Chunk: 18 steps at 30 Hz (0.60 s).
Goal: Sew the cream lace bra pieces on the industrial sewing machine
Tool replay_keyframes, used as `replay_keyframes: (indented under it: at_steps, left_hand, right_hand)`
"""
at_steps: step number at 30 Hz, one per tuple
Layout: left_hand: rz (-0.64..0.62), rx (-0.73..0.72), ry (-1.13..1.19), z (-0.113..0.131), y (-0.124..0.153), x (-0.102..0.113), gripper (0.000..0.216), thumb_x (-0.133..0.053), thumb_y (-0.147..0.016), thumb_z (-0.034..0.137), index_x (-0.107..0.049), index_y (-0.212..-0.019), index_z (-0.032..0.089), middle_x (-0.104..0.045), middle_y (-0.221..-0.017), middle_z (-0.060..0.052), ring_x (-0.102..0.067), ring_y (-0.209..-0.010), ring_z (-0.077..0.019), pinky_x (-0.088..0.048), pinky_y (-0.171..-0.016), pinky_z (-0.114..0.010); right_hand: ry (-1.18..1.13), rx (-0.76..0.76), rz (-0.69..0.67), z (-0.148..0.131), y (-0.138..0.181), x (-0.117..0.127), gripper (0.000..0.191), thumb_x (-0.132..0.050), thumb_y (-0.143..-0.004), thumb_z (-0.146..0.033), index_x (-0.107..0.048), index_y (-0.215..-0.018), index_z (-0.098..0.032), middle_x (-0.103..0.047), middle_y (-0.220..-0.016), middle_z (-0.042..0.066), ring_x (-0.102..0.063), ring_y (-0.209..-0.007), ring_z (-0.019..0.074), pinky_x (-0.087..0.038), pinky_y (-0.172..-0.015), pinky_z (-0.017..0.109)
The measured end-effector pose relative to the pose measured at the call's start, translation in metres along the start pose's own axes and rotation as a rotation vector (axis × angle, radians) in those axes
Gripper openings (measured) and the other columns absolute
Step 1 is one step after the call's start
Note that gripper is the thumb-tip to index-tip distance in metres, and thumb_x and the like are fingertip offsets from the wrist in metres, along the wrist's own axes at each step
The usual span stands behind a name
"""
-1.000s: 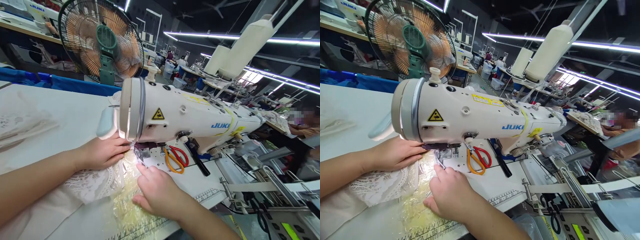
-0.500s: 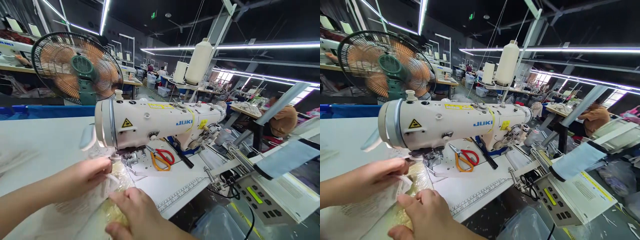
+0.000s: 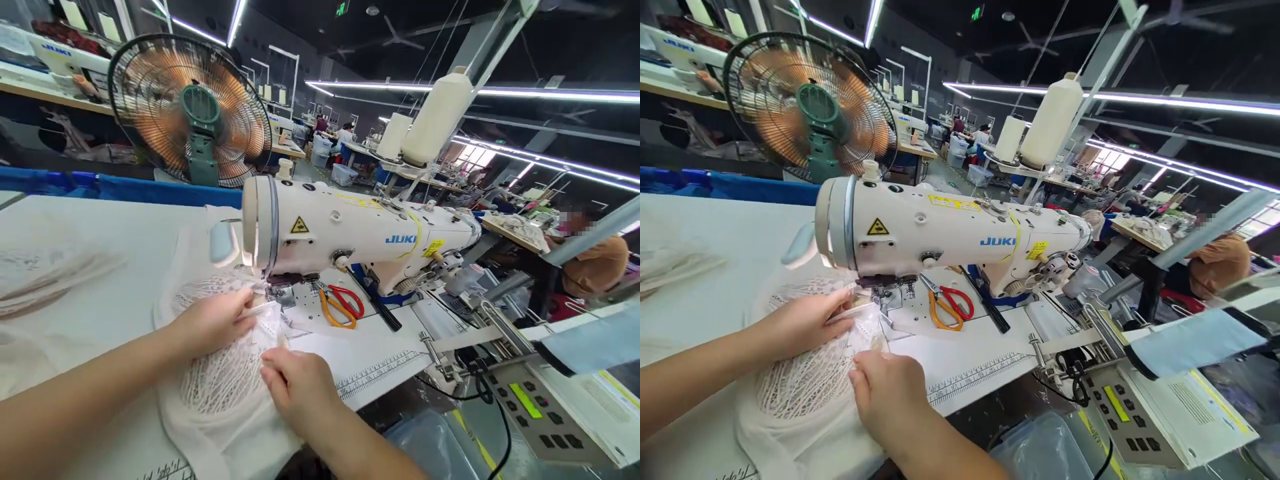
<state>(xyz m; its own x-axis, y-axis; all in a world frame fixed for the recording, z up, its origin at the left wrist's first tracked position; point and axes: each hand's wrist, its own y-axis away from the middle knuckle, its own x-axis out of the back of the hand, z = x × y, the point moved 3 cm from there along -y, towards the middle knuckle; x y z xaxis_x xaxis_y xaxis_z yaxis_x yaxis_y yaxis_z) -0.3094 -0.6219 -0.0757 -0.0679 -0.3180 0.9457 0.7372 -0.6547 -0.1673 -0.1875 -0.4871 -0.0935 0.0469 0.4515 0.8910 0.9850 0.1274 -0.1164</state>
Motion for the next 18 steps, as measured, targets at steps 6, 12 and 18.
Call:
replay_keyframes:
  at_steps: [6, 12, 18]
  left_hand:
    - [-0.132, 0.005, -0.219, 0.009, 0.011, -0.002, 0.033, -0.038, -0.078, 0.014, -0.057, -0.105, 0.020, -0.061, -0.083, -0.008, -0.059, -0.058, -0.0210, -0.029, -0.044, -0.027]
    - [-0.323, 0.059, -0.253, 0.010, 0.008, -0.004, 0.039, -0.045, -0.078, 0.019, -0.065, -0.110, 0.026, -0.056, -0.083, -0.006, -0.057, -0.059, -0.0198, -0.023, -0.045, -0.026]
    - [-0.358, 0.134, -0.210, 0.008, -0.003, -0.003, 0.044, -0.028, -0.091, 0.028, -0.064, -0.115, 0.022, -0.058, -0.090, -0.010, -0.059, -0.071, -0.0251, -0.030, -0.051, -0.030]
  right_hand:
    - [0.165, -0.029, -0.165, -0.003, -0.002, -0.004, 0.037, -0.048, -0.088, -0.033, -0.060, -0.121, -0.025, -0.072, -0.079, 0.003, -0.065, -0.068, 0.0221, -0.030, -0.049, 0.030]
    - [0.178, -0.053, -0.230, -0.003, -0.009, 0.002, 0.035, -0.045, -0.091, -0.030, -0.059, -0.122, -0.024, -0.072, -0.084, 0.002, -0.065, -0.074, 0.0213, -0.031, -0.052, 0.030]
    - [0.209, -0.074, -0.234, 0.002, -0.017, 0.004, 0.037, -0.041, -0.093, -0.032, -0.057, -0.126, -0.025, -0.071, -0.087, 0.004, -0.064, -0.078, 0.0231, -0.031, -0.055, 0.030]
